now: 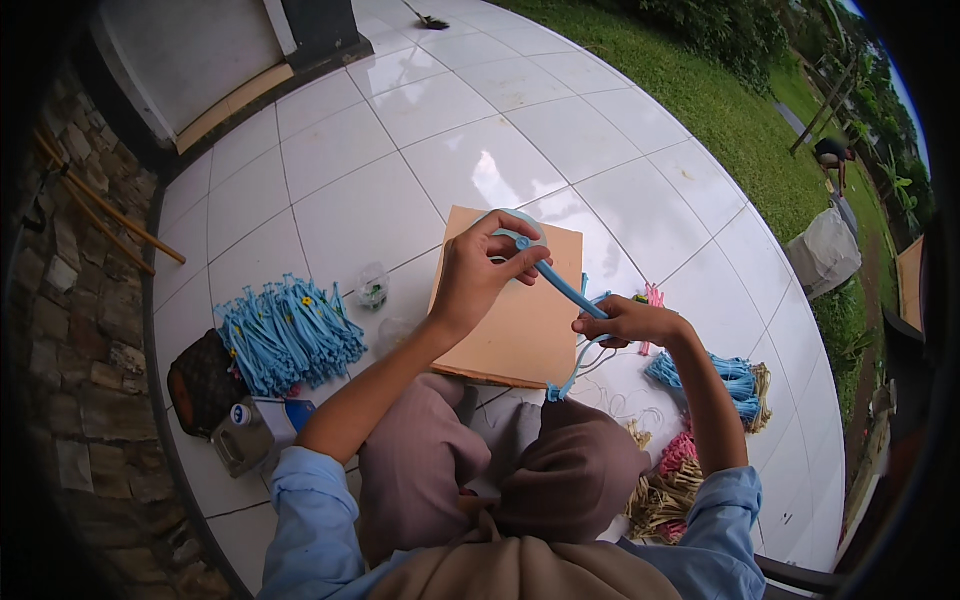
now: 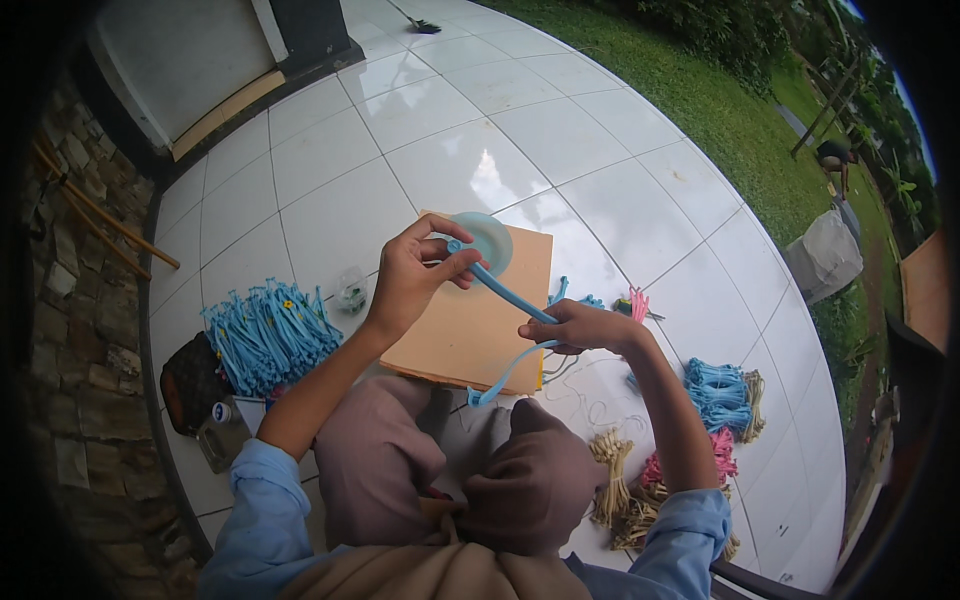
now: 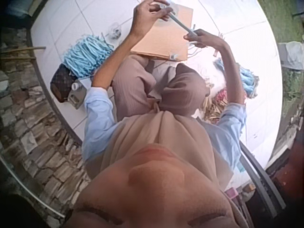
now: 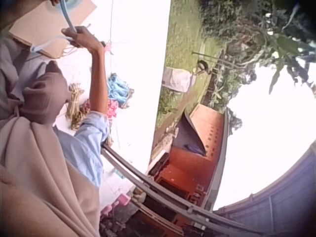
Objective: The person pours liquid from a large tin into a small blue bowl and then applies the liquid to several light blue straps one at a time using their hands.
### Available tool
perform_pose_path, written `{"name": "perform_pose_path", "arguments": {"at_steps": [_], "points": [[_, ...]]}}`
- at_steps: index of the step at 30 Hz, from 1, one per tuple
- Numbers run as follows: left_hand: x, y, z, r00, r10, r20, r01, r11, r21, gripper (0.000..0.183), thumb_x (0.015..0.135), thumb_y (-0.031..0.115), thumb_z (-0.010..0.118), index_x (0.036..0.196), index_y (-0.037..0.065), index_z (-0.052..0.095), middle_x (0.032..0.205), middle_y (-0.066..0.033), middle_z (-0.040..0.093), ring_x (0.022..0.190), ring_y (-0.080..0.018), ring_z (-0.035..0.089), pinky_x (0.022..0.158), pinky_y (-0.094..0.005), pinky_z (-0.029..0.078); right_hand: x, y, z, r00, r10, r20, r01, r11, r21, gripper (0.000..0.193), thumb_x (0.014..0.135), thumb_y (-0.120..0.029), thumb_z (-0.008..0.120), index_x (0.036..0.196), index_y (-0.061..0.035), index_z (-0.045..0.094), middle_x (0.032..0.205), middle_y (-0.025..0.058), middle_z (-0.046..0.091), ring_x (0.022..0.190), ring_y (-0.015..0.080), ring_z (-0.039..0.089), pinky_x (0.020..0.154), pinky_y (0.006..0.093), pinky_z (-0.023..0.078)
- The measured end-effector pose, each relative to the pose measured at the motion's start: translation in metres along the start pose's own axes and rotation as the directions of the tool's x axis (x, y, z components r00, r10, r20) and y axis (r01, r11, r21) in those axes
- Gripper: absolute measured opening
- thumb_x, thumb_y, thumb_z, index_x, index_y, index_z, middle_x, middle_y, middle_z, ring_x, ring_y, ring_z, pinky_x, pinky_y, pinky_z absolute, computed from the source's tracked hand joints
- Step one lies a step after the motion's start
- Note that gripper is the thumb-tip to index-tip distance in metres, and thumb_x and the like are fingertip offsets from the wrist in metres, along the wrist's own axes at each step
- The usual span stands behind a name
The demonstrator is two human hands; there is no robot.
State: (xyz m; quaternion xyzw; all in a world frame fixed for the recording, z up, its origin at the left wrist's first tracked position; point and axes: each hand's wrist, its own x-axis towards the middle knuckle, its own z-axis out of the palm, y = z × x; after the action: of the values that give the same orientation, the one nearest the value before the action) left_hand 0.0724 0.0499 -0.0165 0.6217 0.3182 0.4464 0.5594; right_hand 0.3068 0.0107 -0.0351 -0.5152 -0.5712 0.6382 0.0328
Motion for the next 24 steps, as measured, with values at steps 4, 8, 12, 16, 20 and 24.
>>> {"name": "perform_pose_path", "arguments": {"at_steps": [4, 8, 12, 16, 20, 24], "points": [[0.000, 0.000, 0.001, 0.998, 0.015, -0.055, -0.013, 0.999, 0.034, 0.019, 0.084, 0.008, 0.065, 0.094, -0.001, 0.053, 0.079, -0.0134, 0.067, 0.066, -0.0107, 0.063, 0.060, -0.0214, 0.053, -0.009, 0.007, 0.001, 0.987, -0.096, -0.126, 0.087, 0.993, -0.079, 0.033, 0.084, -0.036, 0.066, 0.076, -0.0071, 0.053, 0.057, -0.0051, 0.041, 0.052, 0.0052, 0.039, 0.047, 0.0236, 0.032], [0.001, -0.011, -0.008, 0.979, 0.045, -0.198, -0.037, 0.998, 0.041, 0.018, 0.082, 0.010, 0.068, 0.088, 0.000, 0.055, 0.070, -0.0087, 0.067, 0.061, -0.0109, 0.064, 0.057, -0.0206, 0.051, -0.021, 0.008, 0.001, 0.879, -0.311, -0.362, 0.225, 0.938, -0.262, 0.041, 0.074, -0.018, 0.072, 0.101, -0.0047, 0.045, 0.075, 0.0049, 0.059, 0.071, 0.0135, 0.057, 0.067, 0.0292, 0.046], [0.003, -0.024, -0.016, 0.972, -0.018, -0.235, 0.056, 0.987, 0.153, 0.017, 0.082, 0.008, 0.067, 0.086, -0.001, 0.054, 0.071, -0.0102, 0.066, 0.063, -0.0095, 0.062, 0.056, -0.0209, 0.051, -0.030, 0.016, -0.006, 0.745, -0.472, -0.471, 0.351, 0.878, -0.326, 0.043, 0.074, -0.016, 0.071, 0.104, -0.0062, 0.044, 0.080, 0.0059, 0.060, 0.086, 0.0169, 0.058, 0.084, 0.0330, 0.043], [0.006, -0.040, -0.019, 0.978, -0.058, -0.202, 0.111, 0.959, 0.260, 0.016, 0.084, 0.010, 0.066, 0.087, 0.000, 0.054, 0.072, -0.0090, 0.066, 0.062, -0.0087, 0.062, 0.057, -0.0210, 0.050, -0.024, 0.041, -0.015, 0.660, -0.582, -0.474, 0.513, 0.811, -0.281, 0.042, 0.074, -0.016, 0.071, 0.106, -0.0057, 0.047, 0.089, 0.0067, 0.061, 0.090, 0.0180, 0.058, 0.086, 0.0344, 0.044], [-0.003, -0.052, -0.020, 0.997, -0.066, -0.041, 0.077, 0.922, 0.381, 0.009, 0.087, 0.009, 0.060, 0.093, 0.004, 0.055, 0.077, -0.0069, 0.065, 0.069, -0.0092, 0.062, 0.062, -0.0219, 0.049, -0.025, 0.045, -0.015, 0.637, -0.559, -0.531, 0.474, 0.827, -0.302, 0.033, 0.074, -0.016, 0.071, 0.101, -0.0036, 0.056, 0.091, 0.0051, 0.061, 0.083, 0.0139, 0.058, 0.079, 0.0295, 0.047], [-0.014, -0.065, -0.018, 0.982, -0.060, 0.181, -0.023, 0.905, 0.425, 0.012, 0.090, 0.012, 0.055, 0.100, 0.007, 0.054, 0.080, -0.0067, 0.064, 0.077, -0.0116, 0.063, 0.068, -0.0253, 0.049, -0.019, 0.046, -0.005, 0.628, -0.530, -0.569, 0.433, 0.846, -0.310, 0.028, 0.075, -0.016, 0.070, 0.098, -0.0027, 0.059, 0.091, 0.0037, 0.062, 0.076, 0.0115, 0.056, 0.074, 0.0265, 0.048]]}}
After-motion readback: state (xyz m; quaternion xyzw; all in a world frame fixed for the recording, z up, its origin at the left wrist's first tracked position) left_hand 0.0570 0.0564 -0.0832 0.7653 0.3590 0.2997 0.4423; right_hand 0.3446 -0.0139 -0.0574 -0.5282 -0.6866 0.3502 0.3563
